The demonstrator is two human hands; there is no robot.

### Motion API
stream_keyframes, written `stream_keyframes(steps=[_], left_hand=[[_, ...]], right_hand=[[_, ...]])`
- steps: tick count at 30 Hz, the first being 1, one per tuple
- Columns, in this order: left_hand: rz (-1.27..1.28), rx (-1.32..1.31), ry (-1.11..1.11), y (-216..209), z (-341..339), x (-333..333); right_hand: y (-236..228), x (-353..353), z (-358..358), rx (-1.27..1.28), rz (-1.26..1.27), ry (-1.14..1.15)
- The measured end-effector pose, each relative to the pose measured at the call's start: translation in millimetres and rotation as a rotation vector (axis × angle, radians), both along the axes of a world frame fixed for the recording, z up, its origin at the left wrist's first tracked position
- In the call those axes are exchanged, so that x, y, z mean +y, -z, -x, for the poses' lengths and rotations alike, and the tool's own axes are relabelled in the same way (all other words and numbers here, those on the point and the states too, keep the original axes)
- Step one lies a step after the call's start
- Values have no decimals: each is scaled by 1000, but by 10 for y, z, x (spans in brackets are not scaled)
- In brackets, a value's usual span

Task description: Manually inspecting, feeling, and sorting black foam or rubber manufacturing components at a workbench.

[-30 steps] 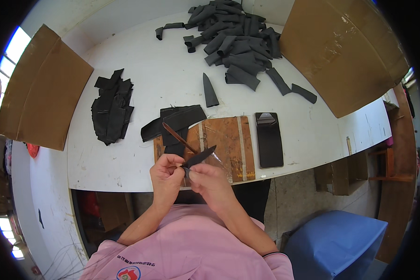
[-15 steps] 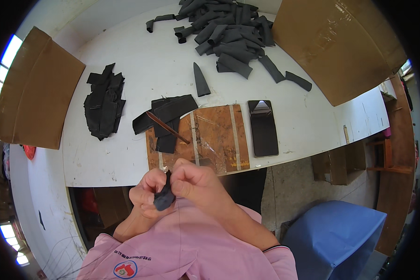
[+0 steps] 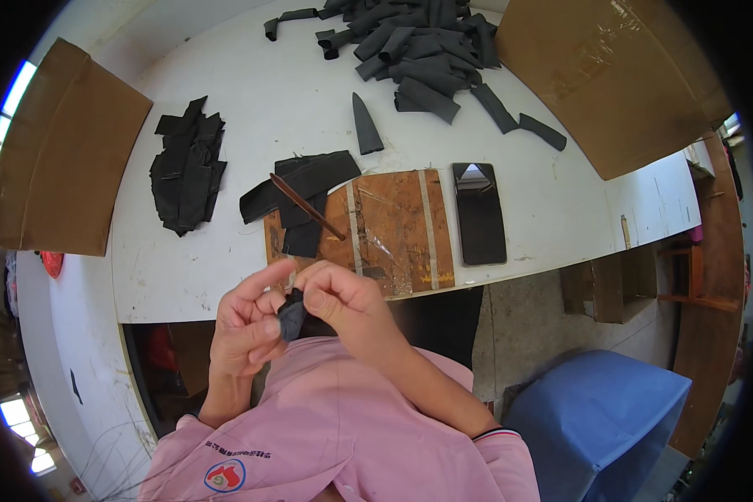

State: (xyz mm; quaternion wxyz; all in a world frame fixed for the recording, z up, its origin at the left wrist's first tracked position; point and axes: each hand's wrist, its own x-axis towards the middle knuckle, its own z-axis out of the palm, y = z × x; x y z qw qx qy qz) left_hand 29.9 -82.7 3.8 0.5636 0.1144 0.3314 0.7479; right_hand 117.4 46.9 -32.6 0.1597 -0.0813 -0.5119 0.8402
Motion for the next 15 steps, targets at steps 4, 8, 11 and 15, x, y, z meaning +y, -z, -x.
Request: stream_keyframes(steps=[4,8,11,15], left_hand=[[146,216,-296,117,-93,99],[263,390,-411,124,-190,191],[248,472,-521,221,-244,299],[193,310,-526,147,-221,300]], right_hand=[[-59,-35,4,-5,-350,201],[-102,48,77,147,-795,368],[-154,70,91,158,-859,414],[-187,92,79,43,-871,375]])
